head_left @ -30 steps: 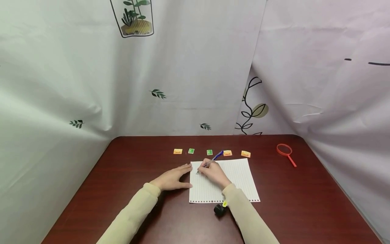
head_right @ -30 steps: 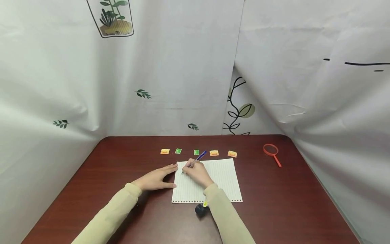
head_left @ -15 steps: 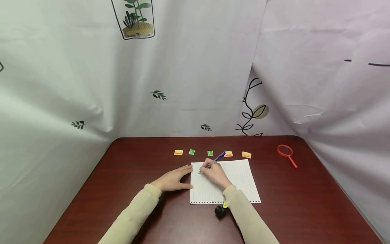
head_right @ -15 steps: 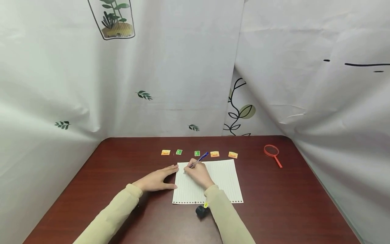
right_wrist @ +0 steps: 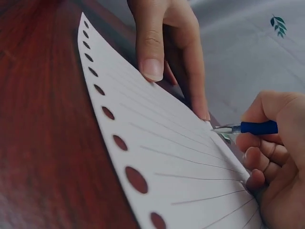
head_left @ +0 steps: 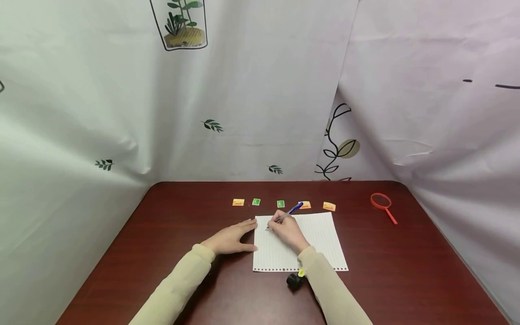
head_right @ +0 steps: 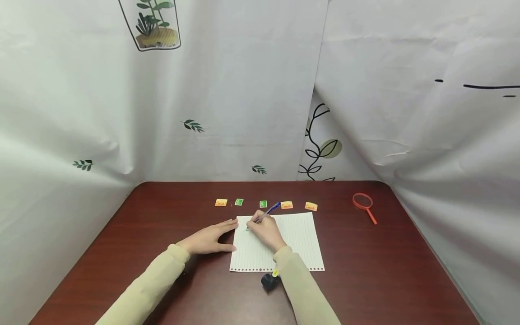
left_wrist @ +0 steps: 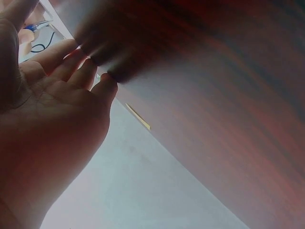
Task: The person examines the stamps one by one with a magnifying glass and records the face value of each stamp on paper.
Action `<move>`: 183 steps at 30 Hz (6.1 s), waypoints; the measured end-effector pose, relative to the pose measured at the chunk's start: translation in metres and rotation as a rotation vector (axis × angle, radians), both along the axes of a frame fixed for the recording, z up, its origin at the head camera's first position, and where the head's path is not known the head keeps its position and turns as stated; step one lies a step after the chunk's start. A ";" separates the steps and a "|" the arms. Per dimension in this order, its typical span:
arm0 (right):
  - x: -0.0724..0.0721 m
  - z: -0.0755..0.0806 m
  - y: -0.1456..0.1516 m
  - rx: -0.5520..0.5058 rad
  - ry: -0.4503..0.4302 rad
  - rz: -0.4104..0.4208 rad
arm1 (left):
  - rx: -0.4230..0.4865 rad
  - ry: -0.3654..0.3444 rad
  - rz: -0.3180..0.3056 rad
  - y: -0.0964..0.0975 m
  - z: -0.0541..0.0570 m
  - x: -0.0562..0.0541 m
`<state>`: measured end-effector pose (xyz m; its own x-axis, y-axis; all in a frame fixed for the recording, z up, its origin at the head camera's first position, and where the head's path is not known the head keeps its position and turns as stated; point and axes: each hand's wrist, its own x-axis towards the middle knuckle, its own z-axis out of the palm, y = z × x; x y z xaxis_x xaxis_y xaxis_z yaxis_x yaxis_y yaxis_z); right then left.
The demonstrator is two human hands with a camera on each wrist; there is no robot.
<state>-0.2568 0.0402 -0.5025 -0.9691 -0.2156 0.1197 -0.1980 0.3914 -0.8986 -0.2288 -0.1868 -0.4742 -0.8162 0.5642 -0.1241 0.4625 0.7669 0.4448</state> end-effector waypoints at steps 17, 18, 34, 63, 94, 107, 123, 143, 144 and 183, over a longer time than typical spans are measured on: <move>-0.006 0.004 0.000 -0.038 0.001 -0.015 | -0.009 0.008 0.009 -0.001 0.002 -0.005; -0.007 0.005 0.000 -0.054 0.000 -0.026 | -0.012 0.014 0.015 -0.002 0.003 -0.006; -0.010 0.005 0.008 -0.044 -0.011 -0.068 | -0.005 0.010 0.010 0.002 0.004 -0.008; -0.005 0.001 0.002 -0.015 0.024 -0.055 | -0.017 -0.004 0.002 0.000 0.001 -0.008; -0.004 0.000 0.003 0.017 0.026 -0.050 | -0.019 -0.008 0.009 -0.002 -0.002 -0.007; -0.005 -0.002 0.003 0.017 0.024 -0.044 | 0.003 -0.012 0.009 -0.001 0.003 -0.003; 0.000 0.002 0.002 0.008 0.005 -0.045 | 0.002 -0.012 0.018 -0.002 0.001 -0.002; -0.002 0.001 0.001 0.028 0.031 -0.067 | -0.007 -0.005 0.017 -0.001 -0.002 -0.006; -0.002 0.001 0.001 0.030 0.030 -0.068 | -0.002 -0.005 0.016 -0.001 -0.002 -0.006; -0.010 0.010 0.044 -0.251 -0.065 -0.055 | 0.000 -0.013 0.020 0.001 0.001 -0.002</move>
<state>-0.2671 0.0846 -0.4924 -0.9860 -0.1339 0.0996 -0.1210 0.1629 -0.9792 -0.2306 -0.1855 -0.4732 -0.8260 0.5475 -0.1343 0.4411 0.7761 0.4507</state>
